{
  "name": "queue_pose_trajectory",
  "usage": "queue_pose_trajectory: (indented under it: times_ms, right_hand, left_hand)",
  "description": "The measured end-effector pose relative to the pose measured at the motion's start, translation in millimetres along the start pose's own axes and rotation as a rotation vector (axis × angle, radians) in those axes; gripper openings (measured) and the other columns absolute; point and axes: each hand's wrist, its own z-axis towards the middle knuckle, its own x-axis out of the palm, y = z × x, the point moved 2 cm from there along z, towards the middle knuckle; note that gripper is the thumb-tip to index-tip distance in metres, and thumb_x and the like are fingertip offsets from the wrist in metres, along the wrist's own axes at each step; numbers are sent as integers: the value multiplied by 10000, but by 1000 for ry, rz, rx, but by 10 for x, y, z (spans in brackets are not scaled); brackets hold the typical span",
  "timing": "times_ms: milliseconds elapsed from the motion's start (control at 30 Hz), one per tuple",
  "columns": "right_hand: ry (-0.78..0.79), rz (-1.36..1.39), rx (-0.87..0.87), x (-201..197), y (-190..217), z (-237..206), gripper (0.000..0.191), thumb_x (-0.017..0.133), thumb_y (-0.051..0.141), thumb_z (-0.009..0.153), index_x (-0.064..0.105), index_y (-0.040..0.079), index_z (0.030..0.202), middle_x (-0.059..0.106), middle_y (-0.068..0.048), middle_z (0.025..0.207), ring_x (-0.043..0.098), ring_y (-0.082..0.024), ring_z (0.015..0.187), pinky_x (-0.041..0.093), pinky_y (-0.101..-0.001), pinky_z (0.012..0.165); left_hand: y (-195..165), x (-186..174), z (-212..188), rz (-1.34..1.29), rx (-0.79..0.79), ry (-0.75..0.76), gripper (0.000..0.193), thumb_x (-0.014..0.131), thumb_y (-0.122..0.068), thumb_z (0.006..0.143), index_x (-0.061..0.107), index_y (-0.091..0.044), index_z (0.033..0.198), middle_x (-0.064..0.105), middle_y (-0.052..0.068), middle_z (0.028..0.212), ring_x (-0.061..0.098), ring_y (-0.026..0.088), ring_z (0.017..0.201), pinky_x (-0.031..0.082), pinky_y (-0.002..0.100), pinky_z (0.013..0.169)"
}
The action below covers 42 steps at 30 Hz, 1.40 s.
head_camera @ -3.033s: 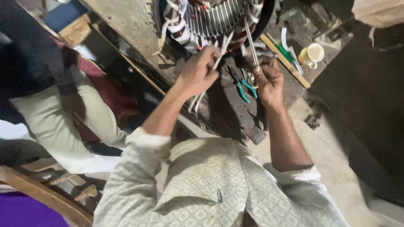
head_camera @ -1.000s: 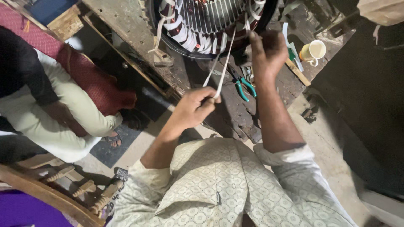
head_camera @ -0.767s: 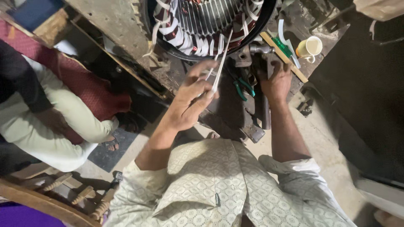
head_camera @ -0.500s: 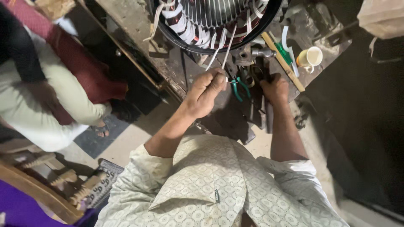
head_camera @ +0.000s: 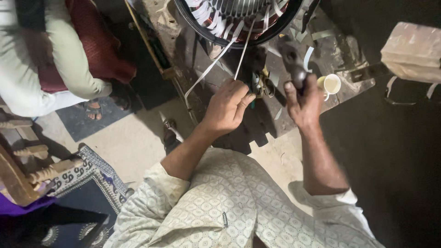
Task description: The person uses a hammer to tap white insulating strips into the slots of an electric motor stator. They repeatedly adjust the strips with their hands and strike them with the hammer to secure them in place.
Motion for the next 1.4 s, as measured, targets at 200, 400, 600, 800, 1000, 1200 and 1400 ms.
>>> queue_pose_trajectory:
  times_ms: [200, 400, 600, 800, 1000, 1200, 1400]
  right_hand:
    - [37, -343, -346, 61, -73, 308, 291, 578, 286, 1117, 607, 2, 1174, 621, -173, 906, 628, -362, 791, 503, -465, 699]
    - [74, -632, -440, 101, -241, 612, 405, 613, 423, 1100, 621, 20, 1054, 638, -180, 888, 640, -390, 755, 507, -502, 632]
    - [139, -767, -763, -128, -492, 929, 511, 496, 518, 1150, 618, 52, 979, 622, -156, 888, 639, -348, 807, 519, -471, 724]
    - [254, -750, -954, -329, -469, 1199, 502, 609, 503, 1058, 600, 11, 957, 614, -167, 907, 638, -337, 771, 524, -456, 683]
    - [314, -902, -914, -530, -580, 1274, 269, 682, 293, 979, 609, 44, 907, 600, -157, 824, 614, -297, 677, 493, -428, 595]
    - [328, -909, -585, -435, -55, 1179, 315, 665, 288, 1046, 610, -16, 990, 636, -180, 769, 602, -312, 589, 494, -441, 494]
    - [186, -639, -609, -247, 837, 752, 285, 522, 17, 1123, 565, 85, 1396, 687, -107, 1125, 706, -249, 936, 625, -355, 752]
  left_hand:
    - [-55, -23, -22, -5, -52, -54, 186, 637, -146, 1028, 545, -13, 938, 565, 163, 903, 569, 399, 914, 467, 485, 794]
    - [-32, -60, -74, -44, 18, -97, 131, 633, -116, 1008, 572, 0, 1016, 578, 186, 960, 560, 413, 931, 464, 490, 811]
    - [-13, -72, -162, -41, -57, -29, 205, 641, -140, 1023, 525, -10, 913, 514, 194, 896, 530, 416, 887, 448, 499, 805]
    - [28, -101, -162, -59, 58, -46, 193, 602, -159, 1055, 526, 4, 985, 527, 188, 933, 525, 418, 910, 446, 490, 796]
    - [33, -123, -229, -81, 15, 3, 209, 611, -155, 1047, 519, 9, 956, 493, 188, 882, 512, 405, 876, 435, 502, 789]
    - [111, -155, -180, -106, 42, 17, 178, 597, -131, 1035, 529, 1, 937, 509, 184, 900, 520, 409, 890, 438, 499, 791]
    - [268, -245, -208, -119, 14, 85, 220, 613, -168, 1035, 522, -20, 901, 516, 161, 888, 517, 391, 890, 453, 490, 804]
